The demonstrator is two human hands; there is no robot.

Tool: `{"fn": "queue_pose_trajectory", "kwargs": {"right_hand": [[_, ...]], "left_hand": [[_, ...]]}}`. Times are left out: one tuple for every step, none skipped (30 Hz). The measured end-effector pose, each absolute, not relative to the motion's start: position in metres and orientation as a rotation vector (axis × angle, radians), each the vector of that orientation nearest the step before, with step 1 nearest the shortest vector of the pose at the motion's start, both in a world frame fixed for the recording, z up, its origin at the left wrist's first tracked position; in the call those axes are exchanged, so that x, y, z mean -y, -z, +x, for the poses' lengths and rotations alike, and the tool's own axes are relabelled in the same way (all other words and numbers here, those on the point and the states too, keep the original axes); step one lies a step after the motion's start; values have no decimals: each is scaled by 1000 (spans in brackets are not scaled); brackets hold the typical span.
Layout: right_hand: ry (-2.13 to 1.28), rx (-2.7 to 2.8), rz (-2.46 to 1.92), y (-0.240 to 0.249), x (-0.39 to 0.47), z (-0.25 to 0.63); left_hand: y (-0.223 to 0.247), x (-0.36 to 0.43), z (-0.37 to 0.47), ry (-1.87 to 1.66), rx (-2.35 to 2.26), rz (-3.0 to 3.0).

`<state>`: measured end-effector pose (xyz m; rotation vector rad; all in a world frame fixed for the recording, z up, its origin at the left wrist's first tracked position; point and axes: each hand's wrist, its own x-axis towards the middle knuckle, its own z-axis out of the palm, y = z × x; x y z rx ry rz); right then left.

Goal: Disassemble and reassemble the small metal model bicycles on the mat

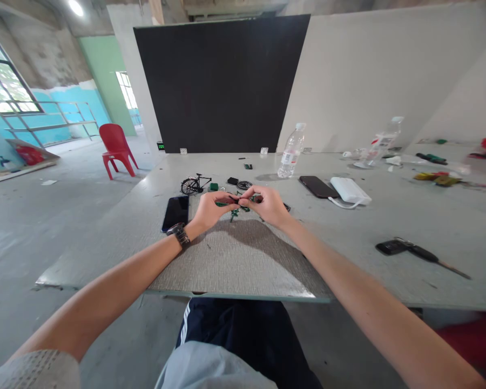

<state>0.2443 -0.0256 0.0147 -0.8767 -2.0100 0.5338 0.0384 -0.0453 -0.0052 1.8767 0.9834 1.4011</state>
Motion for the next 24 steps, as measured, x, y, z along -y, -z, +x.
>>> {"fn": "queue_pose_trajectory", "kwargs": {"right_hand": [[-548, 2008, -871, -15, 26, 244], [-565, 2005, -864, -15, 25, 245], [-584, 2001, -857, -15, 26, 245], [-601, 1997, -850, -16, 26, 244], [-614, 1994, -843, -16, 26, 244], [-621, 1991, -837, -16, 26, 244], [-625, 1990, -834, -16, 26, 244], [-627, 1992, -835, -16, 26, 244], [-628, 1994, -838, -16, 26, 243], [-631, 1994, -842, -15, 26, 243], [-634, 1990, -847, -15, 26, 243], [-637, 1985, -852, -14, 25, 243], [-639, 1977, -857, -14, 24, 243], [-640, 1969, -861, -13, 23, 243], [-640, 1963, -866, -12, 23, 243], [-639, 1960, -871, -12, 22, 243], [-641, 1960, -874, -11, 22, 243], [-643, 1957, -874, -11, 21, 243], [-649, 1953, -873, -11, 21, 243], [-657, 1949, -871, -11, 22, 243], [-667, 1944, -870, -11, 22, 243], [-676, 1939, -868, -11, 22, 243], [-681, 1934, -867, -11, 23, 243], [-682, 1934, -866, -12, 23, 243]], "left_hand": [[5, 45, 39, -1415, -989, 1854], [5, 45, 39, -1427, -991, 1829], [5, 46, 40, -1434, -989, 1807], [5, 46, 40, -1431, -985, 1794], [5, 46, 41, -1421, -981, 1789], [5, 47, 41, -1403, -975, 1791], [5, 47, 41, -1389, -965, 1790], [5, 47, 41, -1381, -947, 1784], [5, 47, 41, -1381, -927, 1774], [5, 47, 41, -1384, -909, 1768], [5, 46, 41, -1389, -900, 1767], [5, 46, 41, -1395, -904, 1773], [5, 46, 41, -1402, -922, 1781], [5, 45, 41, -1411, -947, 1789], [4, 46, 41, -1419, -970, 1796], [4, 46, 41, -1426, -985, 1802], [3, 47, 41, -1430, -995, 1810], [2, 48, 42, -1431, -1000, 1822], [2, 48, 42, -1433, -1001, 1835], [1, 49, 42, -1437, -998, 1849], [1, 49, 42, -1443, -992, 1862], [2, 49, 42, -1451, -984, 1873], [2, 49, 42, -1458, -978, 1882], [2, 49, 41, -1461, -974, 1891]]}}
